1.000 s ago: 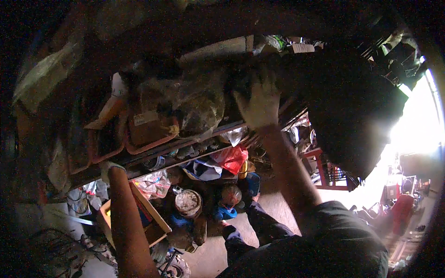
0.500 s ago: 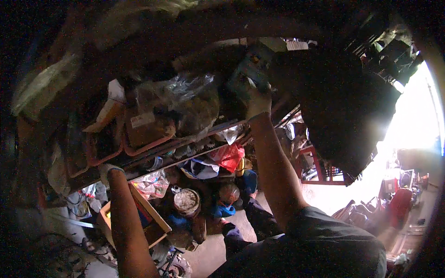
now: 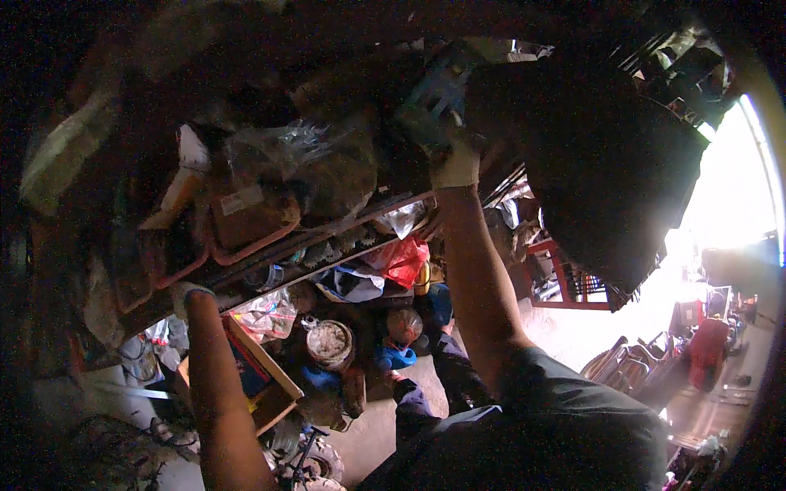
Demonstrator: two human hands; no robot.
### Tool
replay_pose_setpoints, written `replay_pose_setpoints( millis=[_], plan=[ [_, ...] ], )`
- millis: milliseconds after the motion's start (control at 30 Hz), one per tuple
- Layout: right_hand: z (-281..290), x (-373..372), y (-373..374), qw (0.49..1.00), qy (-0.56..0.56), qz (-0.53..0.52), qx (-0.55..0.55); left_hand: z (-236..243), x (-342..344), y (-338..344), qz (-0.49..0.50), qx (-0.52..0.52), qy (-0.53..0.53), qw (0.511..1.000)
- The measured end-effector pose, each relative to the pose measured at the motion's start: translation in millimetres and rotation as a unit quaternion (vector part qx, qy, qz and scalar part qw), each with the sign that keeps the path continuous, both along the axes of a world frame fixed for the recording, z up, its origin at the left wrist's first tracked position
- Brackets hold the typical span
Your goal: The person sprays a mechanical component with a lubricant, uses a hammer to tap a shaft into the component, and luego searches through a box to select specific bolts and nuts.
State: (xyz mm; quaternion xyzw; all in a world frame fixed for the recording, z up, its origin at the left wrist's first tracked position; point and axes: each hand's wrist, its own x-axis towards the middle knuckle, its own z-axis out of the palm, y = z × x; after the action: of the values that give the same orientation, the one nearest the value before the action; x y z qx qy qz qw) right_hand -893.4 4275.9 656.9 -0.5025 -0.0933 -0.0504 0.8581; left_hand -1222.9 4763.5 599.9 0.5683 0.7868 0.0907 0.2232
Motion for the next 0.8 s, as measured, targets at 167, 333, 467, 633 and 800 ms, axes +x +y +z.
replay_pose_setpoints(
  millis=[167, 333, 467, 633, 800],
  plan=[
    [36.9, -1.0, 7.3, 0.98, -0.02, -0.029, 0.197, 3.8, -4.1, 4.4, 0.007, 0.01, 0.009, 1.0],
    [46.4, 46.9, -1.8, 0.772, -0.09, -0.252, -0.576, -3.6, -17.2, 5.7, 0.011, 0.004, 0.026, 1.0],
    [76.0, 58.0, -6.7, 0.652, 0.123, -0.193, -0.723, -6.2, -17.4, 1.5, 0.008, -0.005, 0.026, 1.0],
    [79.5, 30.0, -1.0, 0.732, 0.168, -0.237, -0.617, -8.2, -18.8, 1.7, 0.007, -0.012, 0.032, 0.999],
    [80.1, 19.2, 1.7, 0.689, 0.16, -0.196, -0.679, -8.2, -18.4, 4.7, 0.006, -0.011, 0.042, 0.999]
  ],
)
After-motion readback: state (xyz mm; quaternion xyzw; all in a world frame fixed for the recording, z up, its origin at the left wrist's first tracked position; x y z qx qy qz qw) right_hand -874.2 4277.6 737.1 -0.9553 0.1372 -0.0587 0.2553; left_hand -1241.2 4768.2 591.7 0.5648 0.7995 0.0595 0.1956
